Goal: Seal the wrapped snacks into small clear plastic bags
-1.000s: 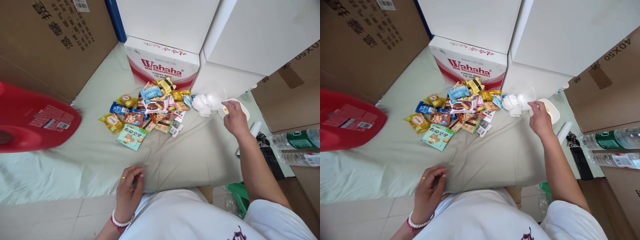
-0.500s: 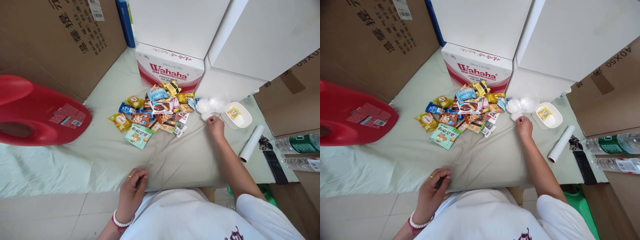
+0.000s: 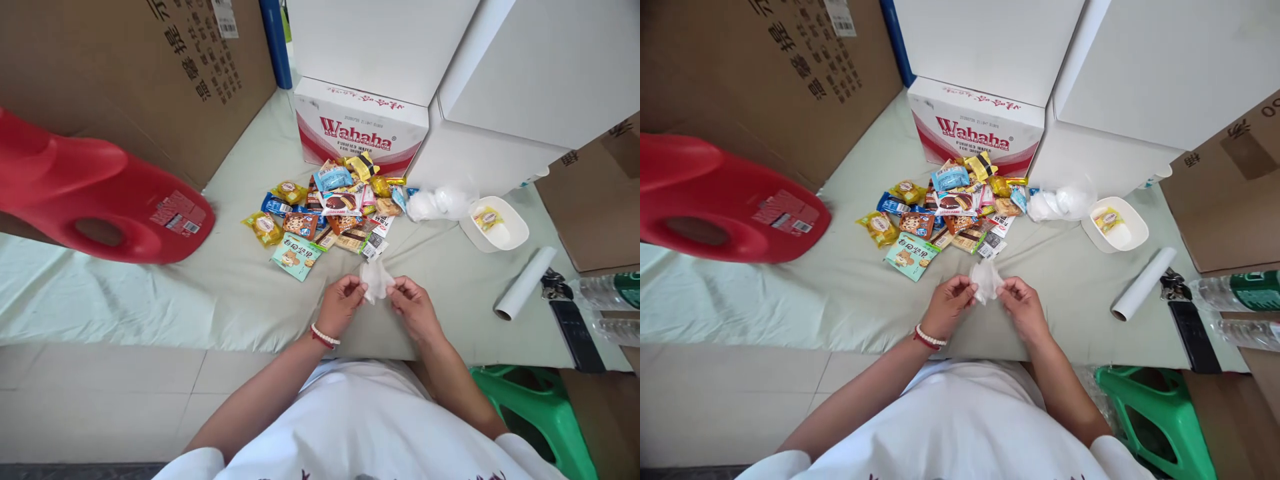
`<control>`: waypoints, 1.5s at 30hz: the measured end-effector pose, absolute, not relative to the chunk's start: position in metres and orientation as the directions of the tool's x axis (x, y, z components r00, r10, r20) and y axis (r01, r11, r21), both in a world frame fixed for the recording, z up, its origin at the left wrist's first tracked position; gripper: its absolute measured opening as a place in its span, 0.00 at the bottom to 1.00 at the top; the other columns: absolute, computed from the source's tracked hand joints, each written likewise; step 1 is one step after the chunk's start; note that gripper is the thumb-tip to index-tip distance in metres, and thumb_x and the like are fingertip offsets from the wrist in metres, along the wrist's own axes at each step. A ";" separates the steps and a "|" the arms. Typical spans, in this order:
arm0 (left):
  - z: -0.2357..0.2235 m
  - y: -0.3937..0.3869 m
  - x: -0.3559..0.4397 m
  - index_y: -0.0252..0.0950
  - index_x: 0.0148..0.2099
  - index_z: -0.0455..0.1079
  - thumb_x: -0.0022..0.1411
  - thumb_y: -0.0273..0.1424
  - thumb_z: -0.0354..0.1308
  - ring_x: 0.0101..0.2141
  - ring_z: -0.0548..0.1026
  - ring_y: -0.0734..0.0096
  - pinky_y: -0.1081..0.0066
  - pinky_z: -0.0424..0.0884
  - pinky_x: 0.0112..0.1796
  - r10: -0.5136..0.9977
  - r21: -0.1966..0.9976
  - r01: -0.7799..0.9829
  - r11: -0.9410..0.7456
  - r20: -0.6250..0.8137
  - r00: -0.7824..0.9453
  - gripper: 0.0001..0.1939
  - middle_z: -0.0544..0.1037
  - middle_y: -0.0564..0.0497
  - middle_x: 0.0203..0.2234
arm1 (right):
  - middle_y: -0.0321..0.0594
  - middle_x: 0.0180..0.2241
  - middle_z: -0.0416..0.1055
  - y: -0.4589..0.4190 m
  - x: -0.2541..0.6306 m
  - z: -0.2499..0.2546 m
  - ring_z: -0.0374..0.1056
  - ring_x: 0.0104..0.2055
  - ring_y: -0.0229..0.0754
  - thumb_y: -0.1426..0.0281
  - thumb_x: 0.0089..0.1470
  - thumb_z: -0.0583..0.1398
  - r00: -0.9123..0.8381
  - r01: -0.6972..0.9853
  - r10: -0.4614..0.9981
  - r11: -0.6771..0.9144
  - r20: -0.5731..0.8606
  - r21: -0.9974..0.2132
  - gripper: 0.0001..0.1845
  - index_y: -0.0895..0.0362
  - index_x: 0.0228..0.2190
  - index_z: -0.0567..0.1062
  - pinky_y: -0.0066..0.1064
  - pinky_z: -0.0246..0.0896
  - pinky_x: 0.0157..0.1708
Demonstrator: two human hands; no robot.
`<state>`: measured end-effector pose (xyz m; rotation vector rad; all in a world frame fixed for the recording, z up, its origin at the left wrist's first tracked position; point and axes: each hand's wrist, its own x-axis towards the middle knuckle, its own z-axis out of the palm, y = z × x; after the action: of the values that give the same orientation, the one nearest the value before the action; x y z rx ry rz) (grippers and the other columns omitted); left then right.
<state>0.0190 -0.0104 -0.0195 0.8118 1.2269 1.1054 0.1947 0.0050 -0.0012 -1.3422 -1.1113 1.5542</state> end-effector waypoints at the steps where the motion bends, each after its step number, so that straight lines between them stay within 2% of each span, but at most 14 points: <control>1: -0.022 -0.011 0.017 0.35 0.34 0.71 0.55 0.47 0.66 0.22 0.67 0.77 0.76 0.63 0.24 0.945 0.925 -0.225 0.306 -0.324 -0.045 0.19 0.71 0.57 0.20 | 0.29 0.22 0.61 0.007 0.201 -0.002 0.49 0.21 0.32 0.54 0.46 0.71 -0.081 -0.059 0.947 -0.315 -0.310 -0.947 0.19 0.54 0.29 0.73 0.27 0.45 0.20; 5: -0.028 -0.018 0.008 0.35 0.31 0.71 0.51 0.46 0.70 0.21 0.66 0.78 0.75 0.62 0.24 0.931 0.915 -0.257 0.309 -0.347 -0.116 0.19 0.70 0.58 0.20 | 0.28 0.23 0.60 0.023 0.236 -0.008 0.52 0.21 0.34 0.54 0.47 0.69 0.183 0.012 0.959 -0.220 -0.214 -0.975 0.19 0.53 0.31 0.71 0.28 0.48 0.21; 11: -0.022 -0.024 0.012 0.35 0.36 0.75 0.57 0.46 0.64 0.22 0.68 0.74 0.72 0.66 0.27 0.940 0.928 -0.195 0.316 -0.334 -0.066 0.18 0.73 0.56 0.18 | 0.40 0.39 0.72 0.030 0.244 0.006 0.61 0.27 0.38 0.57 0.53 0.64 0.263 0.544 0.961 -0.076 0.085 -0.835 0.16 0.53 0.40 0.74 0.35 0.61 0.32; 14: -0.016 -0.025 0.014 0.36 0.34 0.76 0.61 0.43 0.61 0.24 0.70 0.73 0.72 0.67 0.29 0.973 0.972 -0.065 0.225 -0.228 -0.031 0.15 0.73 0.54 0.21 | 0.39 0.36 0.73 0.017 0.216 0.016 0.64 0.31 0.41 0.57 0.60 0.60 -0.030 0.447 0.999 0.029 0.018 -0.894 0.12 0.51 0.38 0.77 0.34 0.61 0.33; 16: -0.014 -0.026 0.016 0.37 0.31 0.77 0.63 0.40 0.59 0.26 0.71 0.72 0.71 0.67 0.32 0.992 0.991 0.047 0.124 -0.123 -0.017 0.14 0.74 0.53 0.23 | 0.39 0.35 0.73 0.010 0.195 0.016 0.65 0.32 0.41 0.56 0.59 0.62 -0.248 0.343 0.967 0.024 -0.066 -0.939 0.12 0.51 0.36 0.79 0.33 0.61 0.32; 18: -0.014 -0.028 0.017 0.38 0.30 0.77 0.64 0.37 0.58 0.29 0.72 0.70 0.70 0.67 0.34 0.999 0.990 0.134 0.044 -0.042 -0.015 0.13 0.75 0.51 0.24 | 0.38 0.35 0.72 0.008 0.182 0.012 0.63 0.31 0.39 0.56 0.56 0.65 -0.324 0.280 0.942 0.001 -0.094 -0.960 0.12 0.51 0.35 0.80 0.32 0.59 0.31; 22: -0.020 -0.029 0.015 0.38 0.32 0.78 0.61 0.34 0.59 0.28 0.71 0.71 0.70 0.66 0.32 0.997 0.987 0.151 0.062 -0.054 -0.054 0.09 0.75 0.52 0.25 | 0.34 0.26 0.67 0.012 0.183 0.003 0.59 0.27 0.36 0.55 0.52 0.68 -0.317 0.133 0.928 -0.162 -0.197 -0.978 0.15 0.54 0.31 0.78 0.30 0.54 0.30; 28: -0.032 -0.027 0.004 0.36 0.35 0.76 0.58 0.41 0.63 0.21 0.67 0.75 0.74 0.64 0.25 0.949 0.958 -0.113 0.264 -0.279 -0.149 0.12 0.72 0.56 0.19 | 0.29 0.22 0.61 0.022 0.217 -0.002 0.53 0.22 0.33 0.53 0.48 0.69 -0.127 -0.051 0.938 -0.330 -0.322 -0.943 0.20 0.55 0.30 0.73 0.28 0.50 0.24; 30: -0.033 -0.026 0.003 0.36 0.34 0.75 0.58 0.42 0.64 0.20 0.66 0.76 0.75 0.63 0.23 0.944 0.951 -0.161 0.264 -0.289 -0.158 0.13 0.71 0.57 0.17 | 0.30 0.23 0.62 0.022 0.228 -0.001 0.54 0.23 0.34 0.53 0.48 0.68 0.016 0.010 0.957 -0.291 -0.291 -0.957 0.19 0.54 0.32 0.72 0.28 0.52 0.24; 33: -0.031 -0.027 0.005 0.36 0.34 0.76 0.57 0.41 0.66 0.20 0.68 0.77 0.75 0.63 0.21 0.959 0.960 -0.183 0.212 -0.241 -0.152 0.13 0.73 0.56 0.21 | 0.35 0.30 0.68 0.015 0.233 0.007 0.60 0.28 0.37 0.56 0.53 0.66 0.269 0.282 0.962 -0.119 -0.041 -0.952 0.15 0.54 0.36 0.74 0.30 0.57 0.28; 35: -0.028 -0.027 0.008 0.37 0.34 0.78 0.58 0.40 0.66 0.21 0.70 0.77 0.75 0.64 0.21 0.977 0.980 -0.143 0.138 -0.159 -0.143 0.11 0.75 0.54 0.25 | 0.37 0.33 0.70 0.008 0.226 0.015 0.63 0.31 0.38 0.57 0.57 0.64 0.213 0.373 0.975 -0.019 0.066 -0.928 0.13 0.54 0.37 0.76 0.30 0.59 0.31; 37: -0.025 -0.028 0.011 0.38 0.34 0.79 0.60 0.37 0.66 0.24 0.73 0.75 0.74 0.67 0.24 0.991 0.999 -0.041 0.027 -0.032 -0.127 0.08 0.77 0.52 0.28 | 0.38 0.33 0.72 0.003 0.211 0.022 0.64 0.31 0.39 0.54 0.60 0.61 0.005 0.324 1.000 -0.007 -0.005 -0.946 0.15 0.53 0.37 0.76 0.31 0.59 0.30; 42: -0.022 -0.031 0.016 0.41 0.38 0.81 0.64 0.28 0.61 0.35 0.79 0.68 0.69 0.75 0.37 0.949 0.902 0.308 -0.303 0.315 0.012 0.07 0.83 0.48 0.33 | 0.33 0.25 0.67 0.007 0.177 0.022 0.55 0.22 0.34 0.45 0.56 0.61 -0.257 0.112 0.929 -0.245 -0.266 -0.963 0.24 0.54 0.32 0.73 0.28 0.51 0.21; 45: -0.026 -0.034 0.015 0.41 0.40 0.80 0.65 0.26 0.58 0.37 0.80 0.67 0.67 0.76 0.40 0.936 0.852 0.406 -0.331 0.353 0.022 0.09 0.84 0.47 0.35 | 0.29 0.20 0.61 0.010 0.175 0.017 0.53 0.19 0.33 0.46 0.51 0.65 -0.259 0.054 0.918 -0.295 -0.299 -0.954 0.24 0.54 0.28 0.71 0.27 0.50 0.20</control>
<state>0.0145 -0.0337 -0.0260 1.7716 1.3661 1.2899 0.1747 0.0103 0.0167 -1.3050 -1.2574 1.6334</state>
